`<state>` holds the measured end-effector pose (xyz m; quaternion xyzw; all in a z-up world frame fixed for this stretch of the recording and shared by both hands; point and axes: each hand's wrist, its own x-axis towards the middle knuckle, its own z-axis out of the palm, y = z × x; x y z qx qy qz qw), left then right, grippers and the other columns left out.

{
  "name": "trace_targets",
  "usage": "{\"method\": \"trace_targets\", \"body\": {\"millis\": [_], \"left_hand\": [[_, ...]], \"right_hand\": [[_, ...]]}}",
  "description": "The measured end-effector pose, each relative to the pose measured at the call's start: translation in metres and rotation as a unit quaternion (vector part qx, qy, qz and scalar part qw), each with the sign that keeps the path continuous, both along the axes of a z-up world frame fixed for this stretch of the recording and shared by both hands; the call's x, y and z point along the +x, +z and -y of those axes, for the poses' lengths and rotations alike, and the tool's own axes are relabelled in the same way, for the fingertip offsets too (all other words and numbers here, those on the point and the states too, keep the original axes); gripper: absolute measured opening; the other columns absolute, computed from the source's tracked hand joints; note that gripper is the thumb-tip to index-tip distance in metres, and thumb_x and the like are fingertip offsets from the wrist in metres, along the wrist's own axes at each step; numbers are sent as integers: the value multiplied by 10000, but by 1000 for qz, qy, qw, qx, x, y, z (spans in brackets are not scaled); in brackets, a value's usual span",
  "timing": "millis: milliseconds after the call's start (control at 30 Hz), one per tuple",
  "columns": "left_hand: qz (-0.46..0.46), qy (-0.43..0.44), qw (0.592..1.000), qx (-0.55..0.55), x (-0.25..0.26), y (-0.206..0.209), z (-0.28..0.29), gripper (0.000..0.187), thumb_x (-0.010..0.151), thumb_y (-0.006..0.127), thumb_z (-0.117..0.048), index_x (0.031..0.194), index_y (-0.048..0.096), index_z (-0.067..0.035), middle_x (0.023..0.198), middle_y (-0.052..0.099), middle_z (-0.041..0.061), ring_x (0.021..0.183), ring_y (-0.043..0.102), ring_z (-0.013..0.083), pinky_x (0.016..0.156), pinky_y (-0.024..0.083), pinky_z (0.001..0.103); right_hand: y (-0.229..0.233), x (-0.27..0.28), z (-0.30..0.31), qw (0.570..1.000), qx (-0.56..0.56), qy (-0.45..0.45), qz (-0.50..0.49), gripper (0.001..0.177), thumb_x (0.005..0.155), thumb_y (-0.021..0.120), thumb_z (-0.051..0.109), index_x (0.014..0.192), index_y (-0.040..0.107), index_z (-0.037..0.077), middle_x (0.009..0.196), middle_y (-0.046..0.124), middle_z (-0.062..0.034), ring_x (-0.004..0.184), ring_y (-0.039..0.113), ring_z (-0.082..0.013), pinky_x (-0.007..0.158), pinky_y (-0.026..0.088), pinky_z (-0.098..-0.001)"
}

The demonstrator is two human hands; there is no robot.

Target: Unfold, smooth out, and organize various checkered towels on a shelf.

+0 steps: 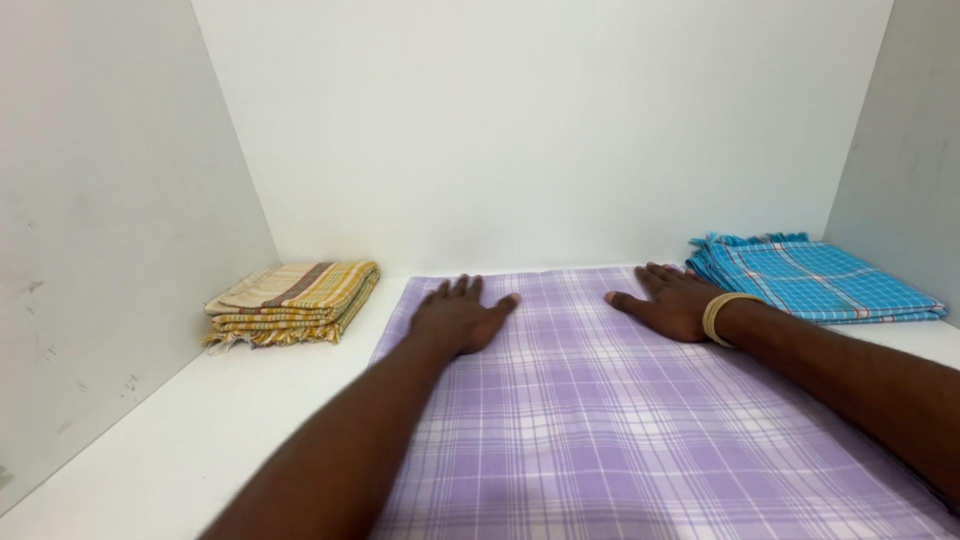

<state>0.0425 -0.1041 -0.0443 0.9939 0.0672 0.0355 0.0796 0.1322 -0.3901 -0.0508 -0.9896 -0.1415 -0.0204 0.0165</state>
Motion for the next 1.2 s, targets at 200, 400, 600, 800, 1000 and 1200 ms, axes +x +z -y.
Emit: {"method": "trace_targets", "body": {"millis": [200, 400, 600, 800, 1000, 1200], "left_hand": [[26, -2, 999, 18, -7, -9, -45, 987, 943, 231, -788, 1639, 170, -91, 1720, 165, 96, 1599, 119, 273, 1295, 126, 433], [15, -77, 997, -20, -22, -7, -70, 992, 912, 269, -813, 1628, 186, -131, 1720, 129, 74, 1596, 64, 241, 1283, 109, 438], [13, -145, 987, -65, -18, -6, -97, 961, 897, 280, -786, 1616, 237, -149, 1712, 184, 46, 1590, 113, 214, 1284, 132, 400], [-13, -91, 989, -120, -32, 8, -89, 949, 888, 168, -801, 1616, 256, -198, 1713, 191, 32, 1589, 135, 222, 1279, 146, 441], [-26, -83, 989, -119, -41, 14, -88, 978, 837, 120, -841, 1620, 257, -271, 1708, 219, 14, 1584, 160, 248, 1266, 174, 503], [-77, -104, 990, 50, -32, 23, -91, 942, 818, 55, -797, 1585, 328, -323, 1684, 266, -16, 1567, 209, 253, 1257, 174, 552]], "right_hand": [[0, 2, 2, 1000, 5, 4, -11, 999, 938, 207, 782, 1635, 151, 69, 1726, 119, -143, 1616, 69, -265, 1312, 73, -445], [0, 3, -1, 1000, -2, -8, -21, 999, 923, 187, 794, 1636, 135, 98, 1726, 108, -117, 1614, 56, -254, 1306, 82, -456], [5, -12, -6, 990, 19, 114, 86, 821, 979, 332, 669, 1553, 410, 87, 1618, 406, -150, 1498, 371, -349, 1242, 299, -457], [34, -130, -99, 943, 86, 323, -4, 756, 939, 424, 625, 1540, 458, 167, 1578, 479, -60, 1404, 516, -278, 1159, 410, -423], [31, -152, -161, 900, 66, 427, -63, 819, 944, 377, 647, 1573, 334, 125, 1583, 437, -147, 1441, 446, -325, 1172, 351, -467], [18, -143, -172, 897, 63, 431, -71, 879, 954, 293, 688, 1607, 251, 101, 1616, 369, -178, 1487, 377, -331, 1189, 314, -492]]}}
